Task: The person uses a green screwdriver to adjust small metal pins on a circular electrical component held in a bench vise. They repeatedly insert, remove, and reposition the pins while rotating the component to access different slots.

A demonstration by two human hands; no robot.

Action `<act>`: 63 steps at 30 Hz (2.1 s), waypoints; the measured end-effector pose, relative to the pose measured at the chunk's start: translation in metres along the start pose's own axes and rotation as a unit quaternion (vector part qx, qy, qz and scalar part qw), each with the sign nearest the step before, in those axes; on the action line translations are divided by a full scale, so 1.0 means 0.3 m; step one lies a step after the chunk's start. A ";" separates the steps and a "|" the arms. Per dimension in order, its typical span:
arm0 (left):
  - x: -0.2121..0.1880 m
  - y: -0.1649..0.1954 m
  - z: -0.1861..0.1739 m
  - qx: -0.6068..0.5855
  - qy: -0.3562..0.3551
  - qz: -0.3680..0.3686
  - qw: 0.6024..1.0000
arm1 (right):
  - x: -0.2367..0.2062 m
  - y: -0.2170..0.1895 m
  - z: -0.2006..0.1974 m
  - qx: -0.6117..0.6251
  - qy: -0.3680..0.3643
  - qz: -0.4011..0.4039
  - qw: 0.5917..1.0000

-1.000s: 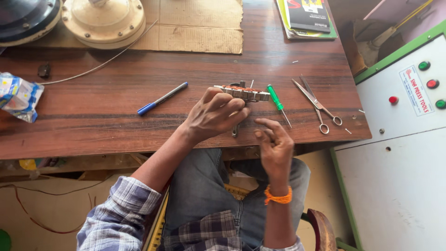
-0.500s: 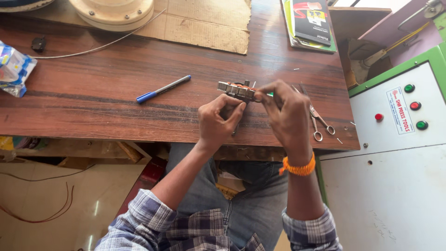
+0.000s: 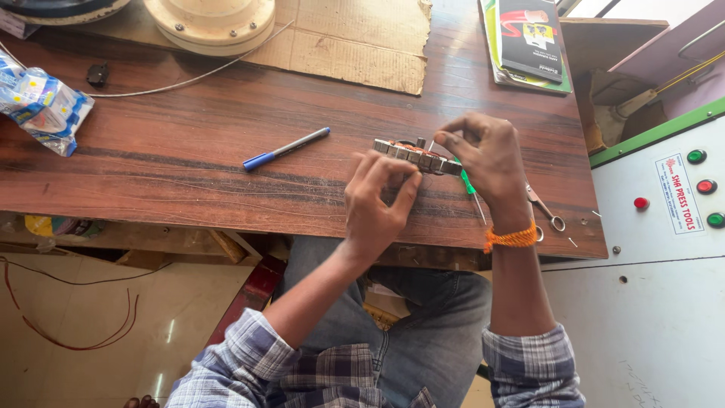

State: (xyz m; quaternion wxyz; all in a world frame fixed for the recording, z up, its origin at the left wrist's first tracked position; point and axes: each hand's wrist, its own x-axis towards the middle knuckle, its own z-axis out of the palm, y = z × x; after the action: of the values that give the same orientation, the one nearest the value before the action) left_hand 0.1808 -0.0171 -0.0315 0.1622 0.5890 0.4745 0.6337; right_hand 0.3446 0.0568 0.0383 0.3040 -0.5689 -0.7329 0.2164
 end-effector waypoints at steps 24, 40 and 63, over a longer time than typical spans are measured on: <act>0.177 -0.127 -0.011 -0.015 -0.251 0.284 0.926 | -0.303 -0.009 0.093 0.113 0.091 -0.035 0.989; 0.000 -0.062 -0.006 -0.096 -0.051 0.029 0.994 | -0.232 -0.094 0.029 0.033 0.105 -0.046 0.993; 0.230 -0.114 -0.081 -0.043 -0.327 0.218 0.919 | -0.172 0.005 -0.040 0.172 0.069 0.024 0.982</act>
State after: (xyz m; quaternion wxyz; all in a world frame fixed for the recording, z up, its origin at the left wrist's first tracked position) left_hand 0.1293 0.0426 -0.0142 0.1918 0.8445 0.2271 0.4456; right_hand 0.3625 0.0071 0.0357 0.4419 -0.5393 -0.6480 0.3065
